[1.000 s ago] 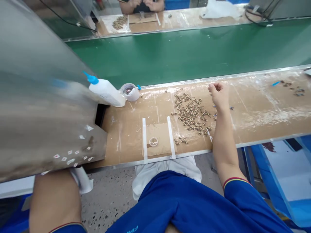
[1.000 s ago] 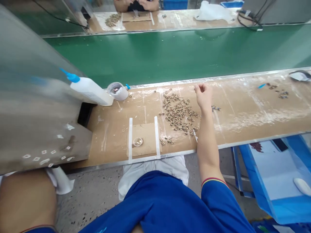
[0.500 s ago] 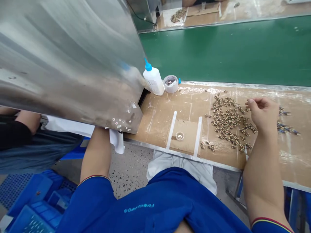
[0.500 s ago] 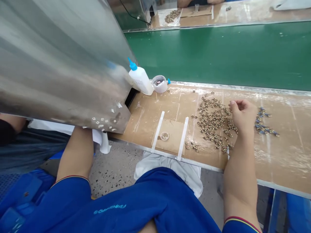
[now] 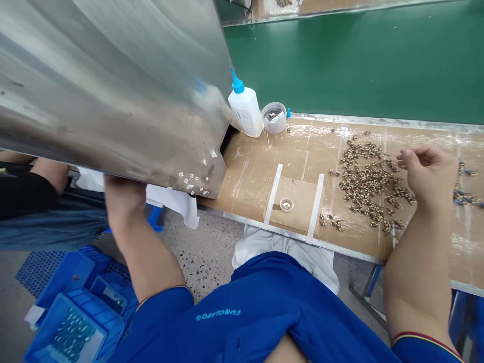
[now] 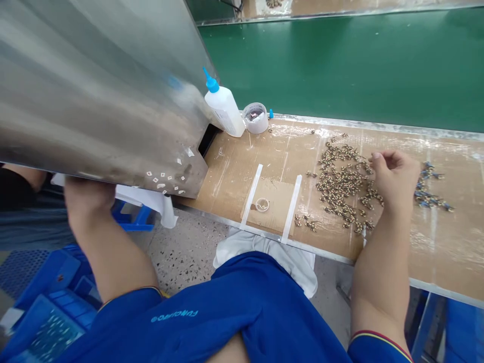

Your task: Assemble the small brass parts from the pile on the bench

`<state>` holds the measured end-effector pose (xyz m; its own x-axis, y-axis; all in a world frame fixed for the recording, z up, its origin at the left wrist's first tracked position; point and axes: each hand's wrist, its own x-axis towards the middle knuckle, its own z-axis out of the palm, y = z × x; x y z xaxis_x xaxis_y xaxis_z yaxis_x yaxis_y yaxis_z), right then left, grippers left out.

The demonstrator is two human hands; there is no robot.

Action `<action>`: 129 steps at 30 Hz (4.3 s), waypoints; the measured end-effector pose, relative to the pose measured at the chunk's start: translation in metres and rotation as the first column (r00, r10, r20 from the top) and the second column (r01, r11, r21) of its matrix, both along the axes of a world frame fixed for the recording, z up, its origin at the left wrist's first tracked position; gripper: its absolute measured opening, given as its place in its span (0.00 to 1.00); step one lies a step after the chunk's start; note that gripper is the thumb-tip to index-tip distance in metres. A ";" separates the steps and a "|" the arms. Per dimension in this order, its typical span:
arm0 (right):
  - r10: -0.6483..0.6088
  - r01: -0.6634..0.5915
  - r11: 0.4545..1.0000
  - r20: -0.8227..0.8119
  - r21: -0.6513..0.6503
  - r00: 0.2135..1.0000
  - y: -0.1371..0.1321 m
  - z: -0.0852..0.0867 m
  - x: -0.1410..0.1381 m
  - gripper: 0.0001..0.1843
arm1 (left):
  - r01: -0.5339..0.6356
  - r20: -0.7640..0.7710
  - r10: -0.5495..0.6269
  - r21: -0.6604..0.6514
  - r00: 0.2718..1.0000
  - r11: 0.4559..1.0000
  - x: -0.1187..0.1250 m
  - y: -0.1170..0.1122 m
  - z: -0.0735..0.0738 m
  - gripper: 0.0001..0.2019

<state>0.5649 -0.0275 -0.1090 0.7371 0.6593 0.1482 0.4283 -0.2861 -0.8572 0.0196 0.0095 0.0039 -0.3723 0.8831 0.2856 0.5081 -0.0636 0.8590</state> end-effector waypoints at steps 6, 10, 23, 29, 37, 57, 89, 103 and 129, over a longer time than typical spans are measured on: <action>0.013 -0.015 1.000 -0.052 -0.026 0.999 0.002 0.008 -0.012 0.10 | 0.168 0.045 -0.186 0.266 0.982 0.949 -0.007 -0.065 0.011 0.09; 0.134 -0.135 0.991 -0.131 0.004 0.982 0.006 0.007 -0.033 0.10 | 0.606 0.105 -0.609 0.062 0.786 0.793 0.038 -0.056 0.001 0.03; 0.846 -0.849 0.527 -0.128 0.047 0.518 -0.008 -0.003 -0.141 0.22 | 0.992 0.843 -0.530 -0.027 0.089 0.122 0.225 0.099 -0.139 0.22; 0.911 -0.926 0.377 -0.179 -0.009 0.372 -0.011 -0.009 -0.148 0.16 | 0.995 0.897 -0.441 0.020 0.023 0.093 0.229 0.105 -0.152 0.20; 0.917 -0.969 0.247 -0.325 0.004 0.233 -0.015 -0.016 -0.148 0.14 | 0.997 0.820 -0.570 0.001 0.046 0.083 0.225 0.096 -0.153 0.23; 0.905 -0.945 0.328 -0.284 -0.004 0.315 -0.016 -0.018 -0.150 0.19 | 0.978 0.597 -0.775 -0.117 0.207 0.172 0.237 0.077 -0.160 0.03; 0.933 -0.952 0.224 0.328 -0.207 0.148 -0.015 -0.006 -0.148 0.15 | 0.971 0.485 -0.842 -0.138 0.237 0.194 0.238 0.073 -0.156 0.01; 0.984 -0.984 0.180 -0.003 0.000 0.180 -0.014 -0.012 -0.147 0.11 | 0.973 0.451 -0.863 -0.145 0.229 0.182 0.237 0.072 -0.157 0.02; 0.505 -0.535 0.837 0.211 0.116 0.837 -0.007 -0.026 -0.124 0.13 | 0.966 0.074 -0.975 -0.174 0.209 0.193 0.240 0.069 -0.163 0.05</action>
<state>0.4409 -0.0347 -0.1350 0.2469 0.8933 0.3757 0.6128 0.1564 -0.7746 0.2598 0.0781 -0.1593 0.8194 0.5646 0.0991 0.1784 -0.4154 0.8920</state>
